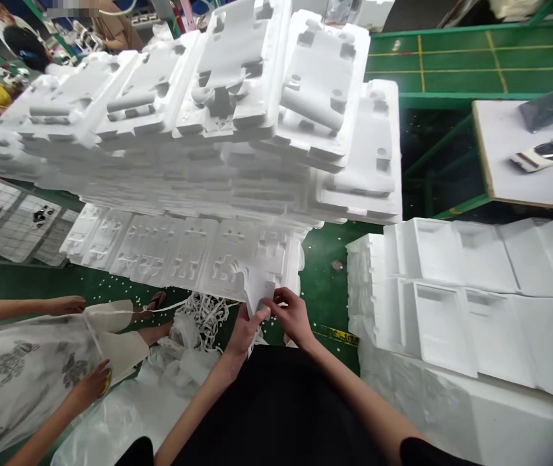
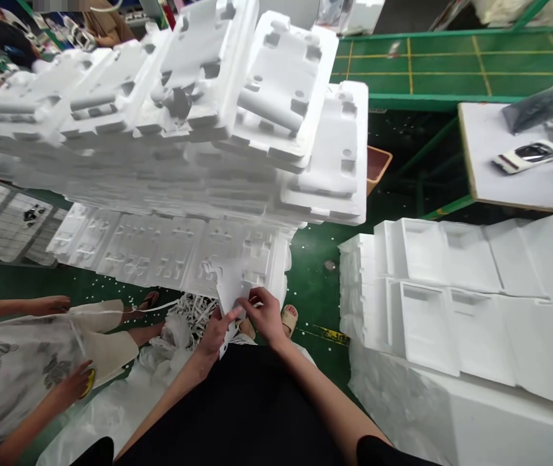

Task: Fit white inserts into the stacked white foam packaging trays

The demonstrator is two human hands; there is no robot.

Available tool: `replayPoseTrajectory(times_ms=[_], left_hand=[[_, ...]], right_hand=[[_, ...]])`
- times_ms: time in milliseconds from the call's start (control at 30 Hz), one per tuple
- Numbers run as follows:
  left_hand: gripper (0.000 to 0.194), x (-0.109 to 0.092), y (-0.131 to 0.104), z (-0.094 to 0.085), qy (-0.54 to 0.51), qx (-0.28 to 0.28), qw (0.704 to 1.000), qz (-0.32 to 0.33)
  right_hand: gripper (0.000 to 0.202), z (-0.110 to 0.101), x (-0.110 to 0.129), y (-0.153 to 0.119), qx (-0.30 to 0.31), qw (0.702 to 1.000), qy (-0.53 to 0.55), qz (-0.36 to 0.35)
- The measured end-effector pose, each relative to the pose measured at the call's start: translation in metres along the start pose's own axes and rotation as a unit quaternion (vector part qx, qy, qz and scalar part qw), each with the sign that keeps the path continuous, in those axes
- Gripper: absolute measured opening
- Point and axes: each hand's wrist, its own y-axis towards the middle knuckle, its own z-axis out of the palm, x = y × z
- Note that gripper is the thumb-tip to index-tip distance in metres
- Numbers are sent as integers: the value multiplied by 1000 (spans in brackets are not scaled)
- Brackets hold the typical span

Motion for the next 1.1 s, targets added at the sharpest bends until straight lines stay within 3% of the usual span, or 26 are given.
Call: replayPoseTrajectory(times_ms=[133,233,433,567,667,767,867,1000,1100], left_hand=[[37,-13,6,-14,-17,15,999,-42],[45,-18,15,-24,-33,14,999,-30],[60,-22,34,-48,-87,-8,995,-38],[61,-25,47,-78,-129,-70,987,-71],[56,-24,59,-109,-160,-90,982,-51],[45,-18,67,-140,-158,-149,976,-6],[35,-12,67,-159,-140,-210,967,13],[31,-5,59,-158,-150,-231,961,2],[29,-3,54,-148,-148,-237,960,-10]], right_hand=[[42,14,1,10,-12,999,22,19],[44,25,-3,14,-31,998,42,32],[38,40,-19,18,-67,997,-23,-16],[32,38,-23,16,-56,993,-69,-83],[26,30,-31,23,-11,989,-84,-123],[29,23,-49,51,-6,994,-68,-86],[43,17,-72,98,-76,996,-50,8],[50,5,-90,154,-141,984,-74,85],[39,-5,-94,172,-160,976,-116,89]])
